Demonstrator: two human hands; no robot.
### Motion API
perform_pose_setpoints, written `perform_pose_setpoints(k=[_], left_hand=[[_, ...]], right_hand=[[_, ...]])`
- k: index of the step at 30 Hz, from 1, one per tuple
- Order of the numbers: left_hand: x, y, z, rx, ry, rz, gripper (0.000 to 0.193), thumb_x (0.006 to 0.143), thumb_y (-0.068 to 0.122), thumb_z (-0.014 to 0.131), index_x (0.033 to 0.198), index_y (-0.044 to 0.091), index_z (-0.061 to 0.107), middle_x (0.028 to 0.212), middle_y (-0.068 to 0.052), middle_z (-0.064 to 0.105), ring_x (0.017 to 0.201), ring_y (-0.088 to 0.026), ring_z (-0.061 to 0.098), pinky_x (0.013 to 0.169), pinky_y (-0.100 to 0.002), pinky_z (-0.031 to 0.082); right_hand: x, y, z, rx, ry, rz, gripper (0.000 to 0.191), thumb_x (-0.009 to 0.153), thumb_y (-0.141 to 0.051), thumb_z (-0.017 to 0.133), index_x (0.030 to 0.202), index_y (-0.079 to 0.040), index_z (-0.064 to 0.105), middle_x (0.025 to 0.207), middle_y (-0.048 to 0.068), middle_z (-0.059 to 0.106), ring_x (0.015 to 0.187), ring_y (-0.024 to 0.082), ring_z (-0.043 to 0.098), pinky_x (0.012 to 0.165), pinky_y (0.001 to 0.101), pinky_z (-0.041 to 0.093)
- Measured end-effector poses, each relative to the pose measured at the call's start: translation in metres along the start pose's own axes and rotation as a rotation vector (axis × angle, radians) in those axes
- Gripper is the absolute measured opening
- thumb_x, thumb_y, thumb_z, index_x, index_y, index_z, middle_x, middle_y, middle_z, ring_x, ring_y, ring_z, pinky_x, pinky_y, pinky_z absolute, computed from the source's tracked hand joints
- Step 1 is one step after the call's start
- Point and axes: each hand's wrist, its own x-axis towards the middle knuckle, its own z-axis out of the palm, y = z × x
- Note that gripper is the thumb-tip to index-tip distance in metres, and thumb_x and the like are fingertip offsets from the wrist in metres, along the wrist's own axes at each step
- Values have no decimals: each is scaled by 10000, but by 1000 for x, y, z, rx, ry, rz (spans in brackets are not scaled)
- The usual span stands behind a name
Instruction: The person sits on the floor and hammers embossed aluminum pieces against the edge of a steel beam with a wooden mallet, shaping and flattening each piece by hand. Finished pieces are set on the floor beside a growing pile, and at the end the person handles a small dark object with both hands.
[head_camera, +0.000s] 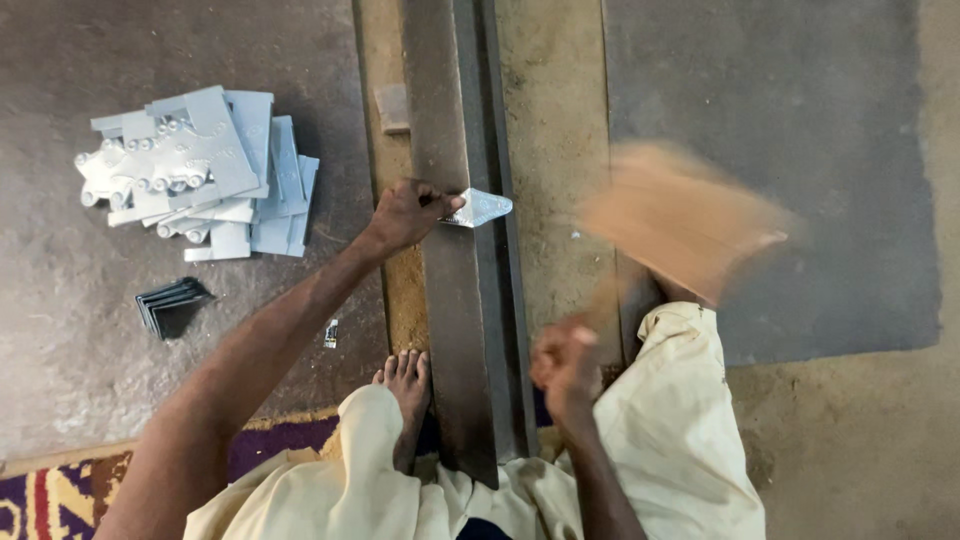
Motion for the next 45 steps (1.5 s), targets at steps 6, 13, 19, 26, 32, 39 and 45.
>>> perform_pose_setpoints(k=[6,13,19,26,32,39,45], left_hand=[[5,-11,0,78,41,121,386,922,424,768,948,41,814,750,-80,754,656,-126,690,613,-367,564],[7,-8,-3,3,-58,71,368,950,427,741,997,68,804,751,-63,748,638,-117,674,585,-367,565],[4,7,-15,95,-69,3,387,952,455,718,1057,94,808,755,-54,730,646,-126,638,617,-378,533],[4,-1,-10,-19,-134,45,422,928,488,702,1066,105,812,738,-26,731,661,-130,610,627,-371,520],[0,-1,-12,48,-53,102,408,1002,455,710,1113,66,765,808,-84,682,744,-145,624,703,-396,515],[-17,17,-13,-552,-253,9,283,876,333,791,1014,94,733,924,-6,696,837,-130,605,799,-353,518],[-12,36,-21,-785,-316,143,321,983,383,756,968,77,660,874,-31,643,919,-200,763,898,-365,613]], right_hand=[[15,-21,15,-200,358,271,531,1002,-656,446,890,-137,436,592,-29,369,409,105,350,327,294,278],[13,-39,31,-299,176,74,507,999,-633,484,895,-138,458,649,-13,460,450,91,391,367,274,320],[14,-34,22,-466,291,247,585,1066,-643,451,848,-101,416,622,-1,379,428,96,342,360,277,281],[6,-3,15,-637,108,108,435,1029,-581,478,918,-163,526,618,-19,445,460,71,417,388,280,346],[-21,16,-15,-552,280,341,481,996,-561,529,819,-116,487,533,-13,336,405,98,316,363,307,270],[-48,26,-27,-541,313,348,505,1022,-557,513,787,-110,488,531,-37,381,408,76,346,371,286,268],[-59,34,-32,-411,321,350,442,1011,-513,535,800,-133,455,524,-30,372,377,81,315,344,282,241]])
